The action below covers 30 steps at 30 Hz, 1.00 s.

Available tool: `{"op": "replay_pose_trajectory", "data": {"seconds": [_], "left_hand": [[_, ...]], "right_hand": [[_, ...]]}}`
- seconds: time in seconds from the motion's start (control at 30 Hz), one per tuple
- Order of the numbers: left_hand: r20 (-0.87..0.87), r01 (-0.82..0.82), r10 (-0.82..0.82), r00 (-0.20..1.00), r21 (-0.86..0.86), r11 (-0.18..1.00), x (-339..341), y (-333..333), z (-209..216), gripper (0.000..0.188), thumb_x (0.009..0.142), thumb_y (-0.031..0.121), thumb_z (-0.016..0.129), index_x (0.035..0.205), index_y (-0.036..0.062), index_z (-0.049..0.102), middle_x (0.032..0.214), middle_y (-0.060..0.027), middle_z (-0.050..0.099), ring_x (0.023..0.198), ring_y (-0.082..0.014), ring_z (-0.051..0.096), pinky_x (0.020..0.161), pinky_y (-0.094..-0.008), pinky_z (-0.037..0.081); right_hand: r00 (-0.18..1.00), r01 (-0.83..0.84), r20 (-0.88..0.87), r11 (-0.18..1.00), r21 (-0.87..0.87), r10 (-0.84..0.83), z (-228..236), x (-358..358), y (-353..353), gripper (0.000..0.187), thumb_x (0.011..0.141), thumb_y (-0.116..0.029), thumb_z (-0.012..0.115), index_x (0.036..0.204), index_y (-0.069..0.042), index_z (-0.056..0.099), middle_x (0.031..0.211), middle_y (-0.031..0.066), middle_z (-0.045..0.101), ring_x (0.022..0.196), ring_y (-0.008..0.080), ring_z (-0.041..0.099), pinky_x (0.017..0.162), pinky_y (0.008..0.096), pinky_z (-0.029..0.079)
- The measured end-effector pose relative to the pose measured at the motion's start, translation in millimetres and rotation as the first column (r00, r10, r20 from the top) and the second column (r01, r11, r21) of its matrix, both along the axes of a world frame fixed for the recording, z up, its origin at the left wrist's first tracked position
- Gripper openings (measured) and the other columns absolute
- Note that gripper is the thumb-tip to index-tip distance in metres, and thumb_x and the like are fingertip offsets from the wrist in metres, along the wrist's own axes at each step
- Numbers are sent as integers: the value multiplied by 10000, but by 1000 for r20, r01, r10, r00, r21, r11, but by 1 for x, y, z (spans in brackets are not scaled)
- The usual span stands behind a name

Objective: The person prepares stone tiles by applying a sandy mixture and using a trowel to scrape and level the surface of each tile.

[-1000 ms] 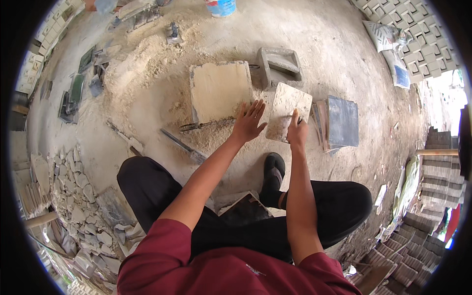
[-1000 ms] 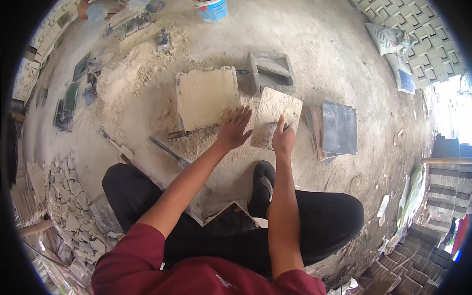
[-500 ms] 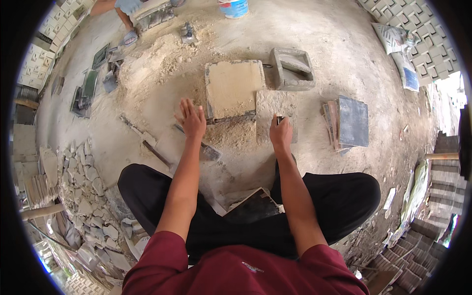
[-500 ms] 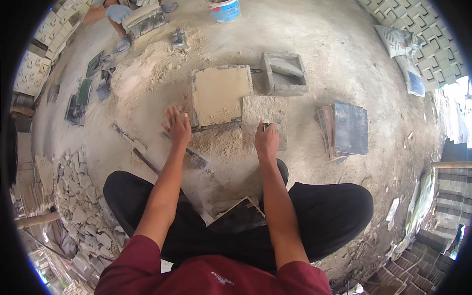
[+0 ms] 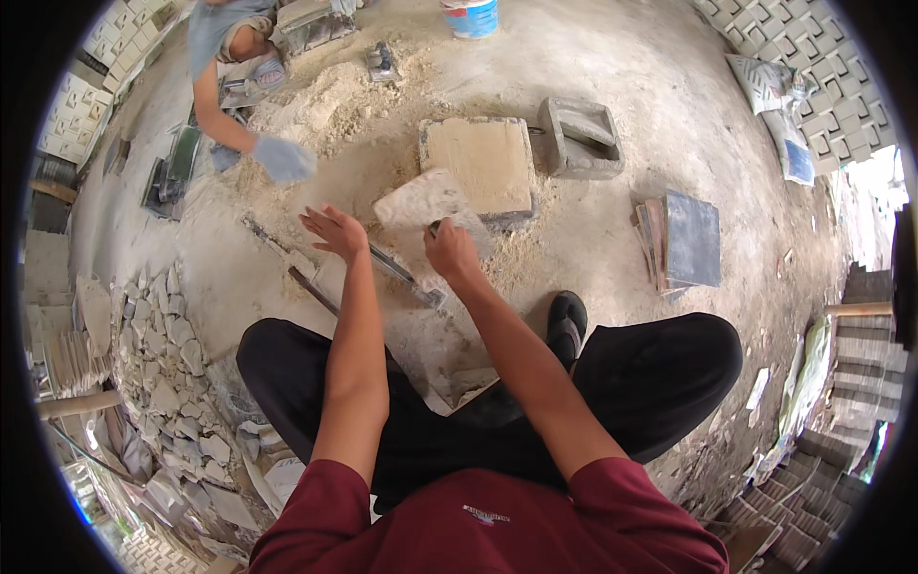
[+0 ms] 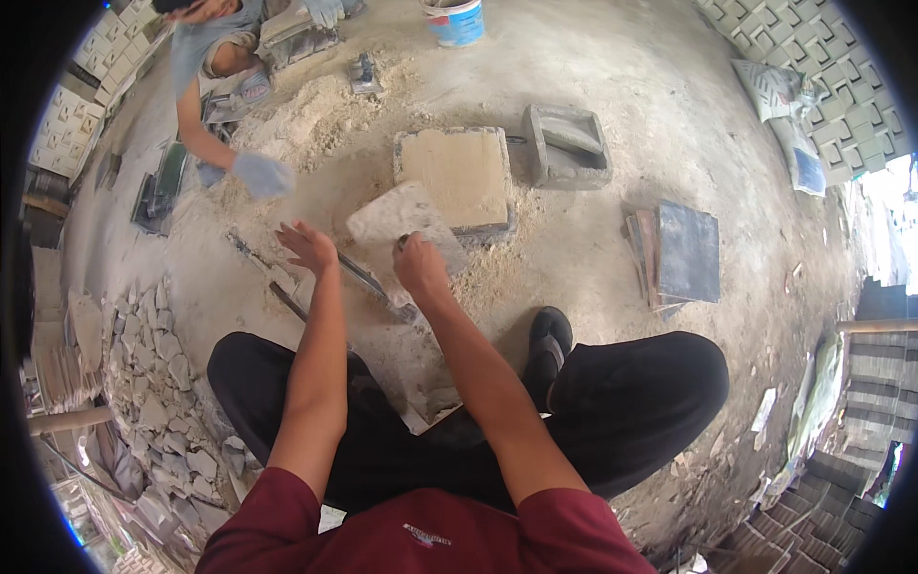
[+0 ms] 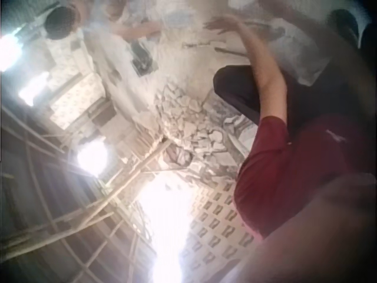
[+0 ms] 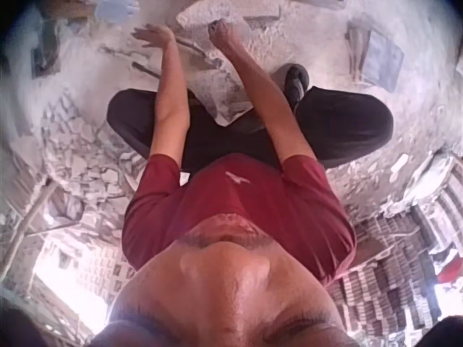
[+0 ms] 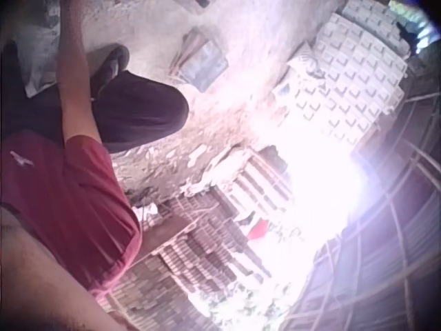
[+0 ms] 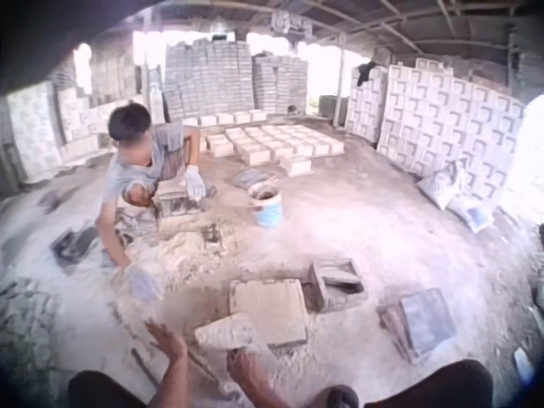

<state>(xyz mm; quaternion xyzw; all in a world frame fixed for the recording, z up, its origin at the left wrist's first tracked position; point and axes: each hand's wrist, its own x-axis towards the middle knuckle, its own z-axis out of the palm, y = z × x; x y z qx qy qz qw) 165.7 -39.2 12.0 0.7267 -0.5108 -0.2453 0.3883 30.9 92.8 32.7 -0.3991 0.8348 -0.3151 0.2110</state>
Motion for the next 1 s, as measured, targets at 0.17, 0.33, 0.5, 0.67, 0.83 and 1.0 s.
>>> {"op": "replay_pose_trajectory", "data": {"seconds": [0.17, 0.33, 0.5, 0.67, 0.83, 1.0], "left_hand": [[-1, -6, 6, 1000, -35, 999, 14, -17, -15, 703, 1007, 514, 173, 1497, 10, 169, 1568, -206, 119, 1463, -338, 83, 1129, -605, 23], [-84, 276, -294, 952, -179, 944, -50, 30, -13, 601, 1029, 433, 205, 1331, -25, 449, 1410, -239, 421, 1362, -390, 328, 1104, -633, 112], [-114, 285, -336, 935, -325, 902, -45, 46, -20, 493, 1035, 336, 272, 1214, -39, 536, 1240, -225, 560, 1191, -382, 497, 1043, -522, 302], [-155, 177, -262, 953, -419, 891, -51, 44, -13, 408, 1028, 259, 324, 1161, -47, 559, 1130, -205, 610, 1048, -374, 563, 920, -430, 417], [-274, 122, -246, 930, -400, 908, -69, 45, -16, 404, 1033, 267, 314, 1147, -50, 537, 1093, -198, 608, 1056, -342, 563, 932, -405, 415], [-313, 229, -305, 900, -255, 939, -74, 40, -32, 406, 1024, 283, 332, 1176, -37, 529, 1145, -203, 580, 1084, -314, 550, 949, -387, 402]], "right_hand": [[996, 80, 32, 996, -50, -79, 16, -5, 14, 395, 909, -375, 576, 853, 16, 568, 743, 290, 628, 745, 468, 621, 669, 539, 478], [952, 297, -55, 953, -64, -301, 28, -102, 50, 423, 899, -390, 595, 801, 21, 596, 732, 260, 639, 717, 440, 635, 624, 492, 485], [984, 152, -103, 988, 28, -148, 22, -95, 51, 414, 896, -369, 594, 873, 44, 597, 811, 279, 648, 772, 432, 647, 661, 494, 499], [976, -59, -192, 971, 234, 106, 22, -49, 29, 409, 902, -412, 557, 945, -6, 571, 823, 285, 654, 794, 464, 643, 708, 535, 513], [933, -118, -301, 957, 265, 198, 24, -85, -33, 427, 944, -425, 484, 1071, -21, 541, 831, 265, 666, 808, 450, 658, 706, 511, 542], [939, -42, -326, 977, 207, 109, 65, -147, -78, 382, 955, -386, 504, 961, -6, 544, 798, 224, 674, 752, 395, 678, 652, 468, 556]]}}
